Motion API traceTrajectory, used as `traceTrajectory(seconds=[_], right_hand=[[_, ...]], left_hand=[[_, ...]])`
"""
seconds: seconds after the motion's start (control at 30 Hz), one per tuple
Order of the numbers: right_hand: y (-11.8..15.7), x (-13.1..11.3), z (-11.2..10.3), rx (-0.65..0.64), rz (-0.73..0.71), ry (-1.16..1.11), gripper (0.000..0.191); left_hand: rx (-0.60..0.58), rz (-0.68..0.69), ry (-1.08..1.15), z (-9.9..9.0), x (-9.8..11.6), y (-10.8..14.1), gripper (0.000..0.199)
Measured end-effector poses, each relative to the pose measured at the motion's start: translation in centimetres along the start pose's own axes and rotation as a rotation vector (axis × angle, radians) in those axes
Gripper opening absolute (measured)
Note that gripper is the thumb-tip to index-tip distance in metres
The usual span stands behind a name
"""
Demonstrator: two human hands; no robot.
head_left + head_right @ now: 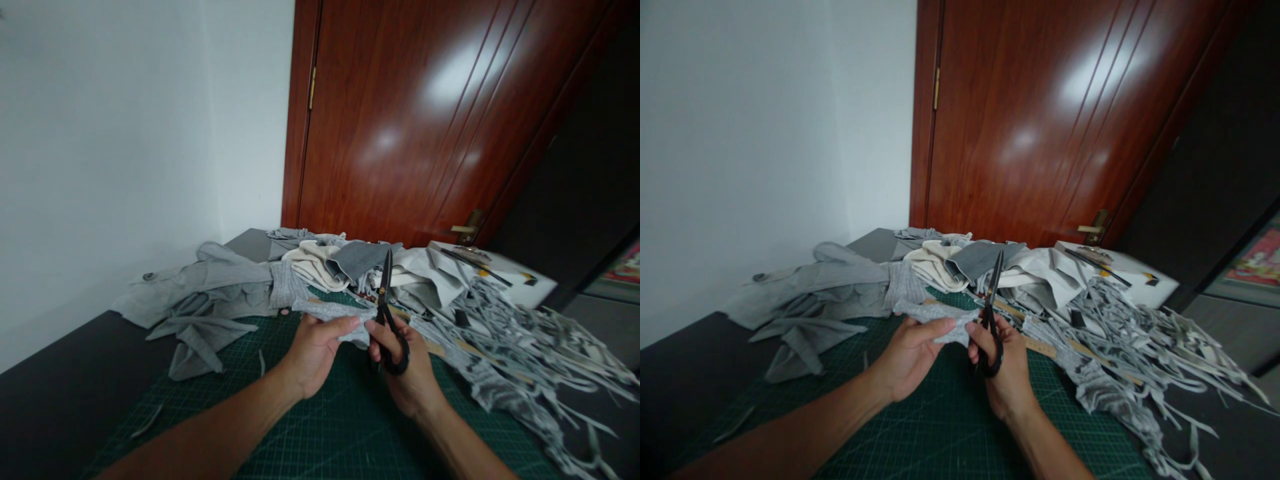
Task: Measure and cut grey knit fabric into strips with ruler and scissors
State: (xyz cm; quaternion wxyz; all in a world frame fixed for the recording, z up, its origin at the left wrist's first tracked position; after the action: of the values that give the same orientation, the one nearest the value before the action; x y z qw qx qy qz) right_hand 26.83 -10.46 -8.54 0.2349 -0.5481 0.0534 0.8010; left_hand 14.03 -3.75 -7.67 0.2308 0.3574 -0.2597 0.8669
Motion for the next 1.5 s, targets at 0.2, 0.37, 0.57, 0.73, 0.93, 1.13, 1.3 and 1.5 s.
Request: traceTrajectory(seconds=[0.2, 0.37, 0.57, 0.73, 0.93, 1.13, 1.3, 1.5], right_hand=[[-0.1, 0.5, -0.1, -0.002, -0.03, 0.09, 0.049], [0.4, 1.0, 0.1, -0.064, 0.001, 0.233, 0.056], [2.1, 1.1, 1.4, -0.258, 0.083, 0.309, 0.054], [2.8, 0.8, 2.4, -0.366, 0.177, 0.315, 0.056], [3.1, 1.2, 2.6, -0.44, 0.214, 0.336, 0.057], [3.4, 1.3, 2.8, -0.412, 0.204, 0.305, 0.05], [3.3, 1.0, 2.7, -0.39, 0.147, 0.3, 0.048], [3.0, 0.8, 2.6, -0.378, 0.127, 0.31, 0.05]], left_hand=[[0.148, 0.085, -0.017, 0.2, 0.6, -0.3, 0.033], [0.252, 0.215, -0.036, -0.5, 2.2, -1.4, 0.043], [0.257, 0.318, 0.019, -1.6, 5.2, -2.5, 0.04], [0.288, 0.419, 0.028, -2.5, 7.3, -3.2, 0.053], [0.308, 0.494, 0.022, -2.9, 7.9, -3.5, 0.057], [0.314, 0.481, -0.01, -2.5, 6.9, -3.3, 0.051], [0.303, 0.444, -0.042, -2.2, 6.1, -2.9, 0.043], [0.298, 0.459, -0.093, -1.8, 5.8, -2.7, 0.04]])
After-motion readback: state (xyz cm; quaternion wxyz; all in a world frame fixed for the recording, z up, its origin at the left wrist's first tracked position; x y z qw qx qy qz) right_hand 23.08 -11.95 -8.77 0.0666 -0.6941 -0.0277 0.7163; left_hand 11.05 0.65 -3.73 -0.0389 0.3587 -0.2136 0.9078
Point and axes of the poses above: each hand's wrist, its own y-axis away from the middle knuckle, its own z-axis out of the palm, x = y × z, the point moved 1 cm from there along -y, towards the middle knuckle
